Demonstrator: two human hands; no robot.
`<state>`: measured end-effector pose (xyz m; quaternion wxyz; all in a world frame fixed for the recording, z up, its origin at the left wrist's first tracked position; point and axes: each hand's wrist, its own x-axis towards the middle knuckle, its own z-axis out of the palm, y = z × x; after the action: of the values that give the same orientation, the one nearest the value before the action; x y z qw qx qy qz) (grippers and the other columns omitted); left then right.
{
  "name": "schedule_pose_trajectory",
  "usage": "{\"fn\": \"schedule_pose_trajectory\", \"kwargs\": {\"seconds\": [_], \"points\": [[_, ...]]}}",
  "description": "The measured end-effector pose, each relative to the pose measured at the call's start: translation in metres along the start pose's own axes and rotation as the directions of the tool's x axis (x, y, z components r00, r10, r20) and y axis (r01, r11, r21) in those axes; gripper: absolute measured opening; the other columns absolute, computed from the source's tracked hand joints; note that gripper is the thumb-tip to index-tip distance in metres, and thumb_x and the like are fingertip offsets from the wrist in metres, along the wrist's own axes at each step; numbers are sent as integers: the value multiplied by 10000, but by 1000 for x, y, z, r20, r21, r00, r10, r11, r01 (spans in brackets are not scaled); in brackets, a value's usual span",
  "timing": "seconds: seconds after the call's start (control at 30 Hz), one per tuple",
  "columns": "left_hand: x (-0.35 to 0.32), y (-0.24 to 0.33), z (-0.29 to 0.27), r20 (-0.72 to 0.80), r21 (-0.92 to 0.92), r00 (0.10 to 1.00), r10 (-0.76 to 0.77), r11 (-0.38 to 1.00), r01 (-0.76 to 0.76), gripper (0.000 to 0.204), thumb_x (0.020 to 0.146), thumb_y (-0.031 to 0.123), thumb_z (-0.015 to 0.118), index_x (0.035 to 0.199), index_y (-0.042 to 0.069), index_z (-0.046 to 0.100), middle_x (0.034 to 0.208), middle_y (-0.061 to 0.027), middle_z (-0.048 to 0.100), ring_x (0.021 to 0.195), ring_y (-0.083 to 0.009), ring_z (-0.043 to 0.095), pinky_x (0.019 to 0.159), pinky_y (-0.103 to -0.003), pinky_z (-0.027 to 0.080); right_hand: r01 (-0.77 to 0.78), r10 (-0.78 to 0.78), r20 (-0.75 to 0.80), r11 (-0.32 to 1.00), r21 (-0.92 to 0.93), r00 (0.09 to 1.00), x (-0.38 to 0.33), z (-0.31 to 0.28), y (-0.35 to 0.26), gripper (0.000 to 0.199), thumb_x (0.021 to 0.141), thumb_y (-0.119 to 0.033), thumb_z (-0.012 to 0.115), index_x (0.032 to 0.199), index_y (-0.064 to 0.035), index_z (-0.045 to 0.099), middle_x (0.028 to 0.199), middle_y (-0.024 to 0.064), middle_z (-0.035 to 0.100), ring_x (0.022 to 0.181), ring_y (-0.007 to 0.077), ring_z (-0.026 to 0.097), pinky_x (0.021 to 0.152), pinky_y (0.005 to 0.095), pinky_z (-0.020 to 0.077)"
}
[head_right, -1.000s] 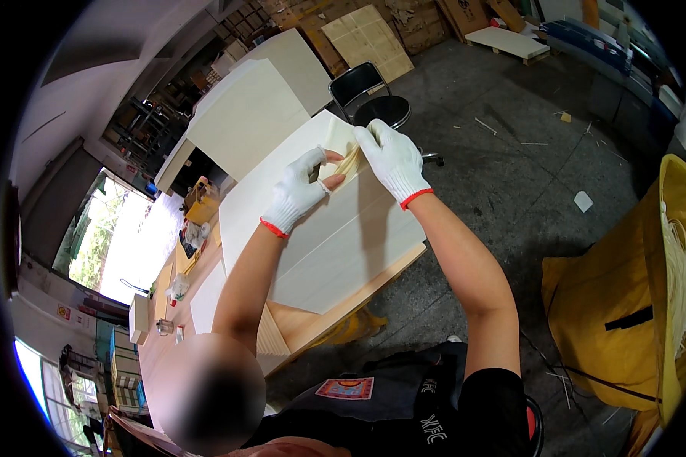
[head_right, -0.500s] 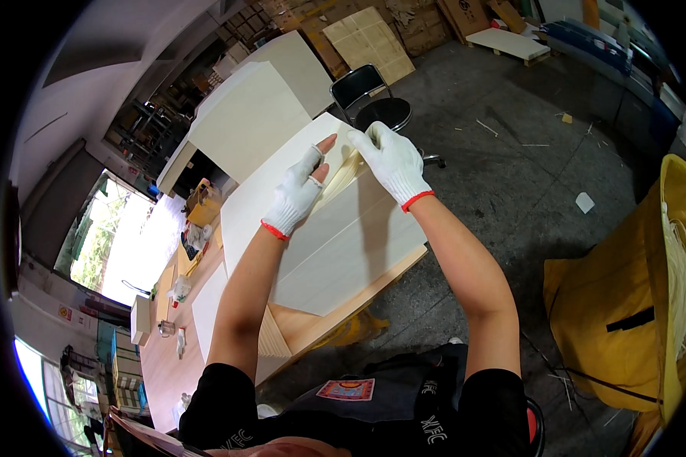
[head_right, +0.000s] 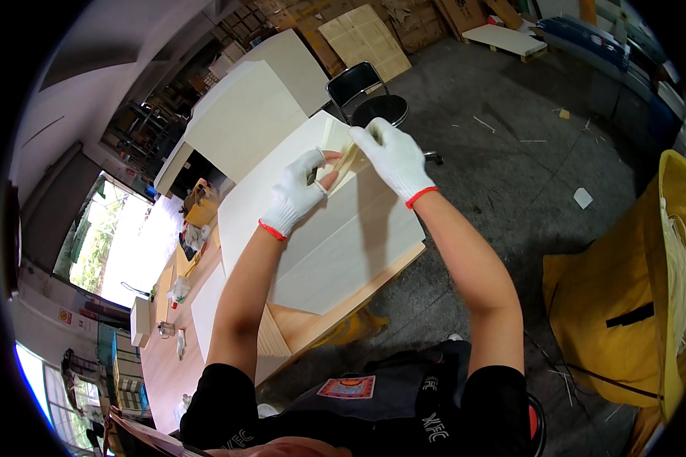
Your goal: The person sands the edges of a white rectangular wooden board using a sanding block. They repeatedly lift the board, rotate it, and sand different edges while wearing white gloves. The board is placed on a wooden workbench in a workshop setting.
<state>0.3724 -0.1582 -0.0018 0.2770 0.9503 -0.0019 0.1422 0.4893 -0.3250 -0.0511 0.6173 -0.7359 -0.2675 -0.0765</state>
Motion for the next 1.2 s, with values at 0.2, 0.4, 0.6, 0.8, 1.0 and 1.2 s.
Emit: {"fn": "schedule_pose_trajectory", "kwargs": {"seconds": [0.2, 0.4, 0.6, 0.8, 1.0, 1.2], "points": [[-2, 15, -3, -56, -88, 997, -47, 995, 42, 340, 996, 139, 499, 1295, 108, 658, 983, -133, 677, 903, -203, 594, 863, -328, 500, 397, -227, 334, 652, -645, 915, 8, -35, 14, 396, 951, -518, 583, 899, -127, 623, 796, 102, 695, 778, 323, 693, 676, 466, 528], [-2, 7, -2, -21, -54, 998, -64, 997, 63, 305, 984, 153, 481, 1206, 95, 681, 1002, -134, 682, 899, -218, 597, 874, -330, 494, 447, -323, 320, 750, -487, 891, 22, -21, -7, 373, 991, -467, 523, 937, -108, 609, 829, 137, 673, 816, 356, 672, 697, 483, 521], [1, 14, -8, 40, -3, 994, -98, 995, 98, 307, 977, 176, 481, 1196, 95, 680, 994, -125, 682, 906, -215, 630, 859, -333, 502, -14, 18, 121, 999, -37, 993, 14, -1, 4, 503, 992, -535, 490, 907, -51, 598, 839, 193, 637, 824, 399, 614, 742, 465, 462], [0, 5, -3, 16, -35, 997, -79, 996, 80, 318, 926, 216, 666, 1225, 110, 672, 997, -130, 687, 915, -225, 646, 837, -345, 520, -38, 37, 41, 999, 24, 999, 5, 7, 6, 498, 1009, -506, 488, 869, -36, 575, 776, 177, 612, 765, 376, 608, 720, 451, 453], [0, 10, -3, 13, 13, 996, -90, 996, 90, 385, 892, 218, 749, 1256, 122, 668, 1066, -137, 684, 918, -222, 651, 824, -344, 526, -28, 26, 26, 998, 58, 999, 4, 6, 9, 500, 1006, -513, 500, 880, -39, 592, 765, 163, 619, 745, 344, 613, 714, 426, 458], [1, -3, 2, -79, -39, 996, 38, 998, -42, 340, 968, 207, 598, 1293, 128, 661, 1029, -120, 689, 870, -206, 627, 799, -333, 513, -67, 66, 53, 998, 9, 996, 2, 2, -3, 509, 985, -539, 528, 912, -47, 632, 775, 159, 638, 735, 322, 617, 714, 405, 464]]}}
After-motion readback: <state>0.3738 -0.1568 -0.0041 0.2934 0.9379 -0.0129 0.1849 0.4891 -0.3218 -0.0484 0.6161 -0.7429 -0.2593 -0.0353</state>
